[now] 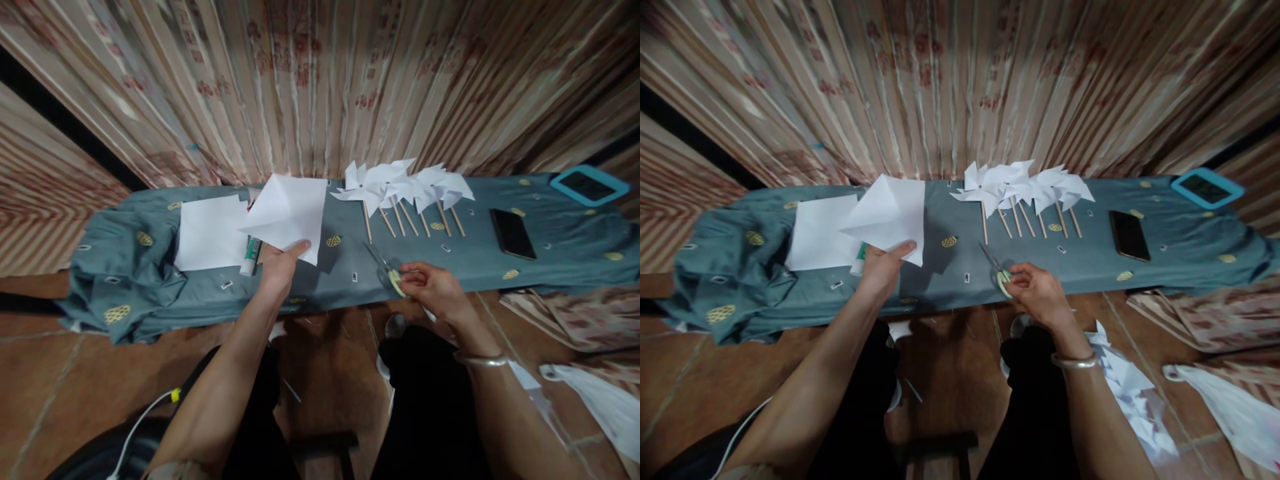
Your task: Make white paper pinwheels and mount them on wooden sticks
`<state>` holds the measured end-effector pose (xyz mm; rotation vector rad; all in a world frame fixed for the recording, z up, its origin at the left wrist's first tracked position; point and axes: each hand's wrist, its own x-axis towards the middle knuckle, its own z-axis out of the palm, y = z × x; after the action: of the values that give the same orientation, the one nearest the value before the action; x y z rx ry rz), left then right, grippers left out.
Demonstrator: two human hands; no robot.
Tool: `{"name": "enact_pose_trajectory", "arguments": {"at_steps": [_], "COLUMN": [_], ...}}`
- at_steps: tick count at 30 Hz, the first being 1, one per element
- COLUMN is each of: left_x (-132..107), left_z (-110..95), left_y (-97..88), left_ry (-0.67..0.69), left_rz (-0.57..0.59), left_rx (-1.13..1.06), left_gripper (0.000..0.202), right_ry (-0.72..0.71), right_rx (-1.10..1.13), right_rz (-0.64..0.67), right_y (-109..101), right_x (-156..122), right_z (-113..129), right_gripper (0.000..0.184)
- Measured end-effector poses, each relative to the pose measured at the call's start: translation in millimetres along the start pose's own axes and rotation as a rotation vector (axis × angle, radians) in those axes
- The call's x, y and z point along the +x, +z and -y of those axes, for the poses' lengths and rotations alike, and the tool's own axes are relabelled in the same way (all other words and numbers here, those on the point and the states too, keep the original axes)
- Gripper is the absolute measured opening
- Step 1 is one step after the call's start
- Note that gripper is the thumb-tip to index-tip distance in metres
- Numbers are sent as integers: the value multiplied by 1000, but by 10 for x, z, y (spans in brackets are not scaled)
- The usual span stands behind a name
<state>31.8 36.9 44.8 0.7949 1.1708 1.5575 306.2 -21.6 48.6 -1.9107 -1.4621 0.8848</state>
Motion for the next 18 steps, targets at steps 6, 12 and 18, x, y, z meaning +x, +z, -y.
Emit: {"name": "enact_pose_trajectory", "arguments": {"at_steps": [6, 12, 18], "left_x": [69, 137, 109], "left_z": [-63, -32, 67], "left_y": [23, 36, 102], "left_ry": [19, 78, 77], "left_rz": [-43, -45, -37], "left_rx": [-63, -87, -111], "left_gripper": [58, 57, 54], "right_ry": [137, 52, -109], "right_rx": [808, 816, 720], "right_rz": [382, 599, 633], "right_y": [330, 723, 825], "right_x": [-254, -438, -413], "right_z": [365, 451, 465], "right_gripper": [51, 51, 54]}}
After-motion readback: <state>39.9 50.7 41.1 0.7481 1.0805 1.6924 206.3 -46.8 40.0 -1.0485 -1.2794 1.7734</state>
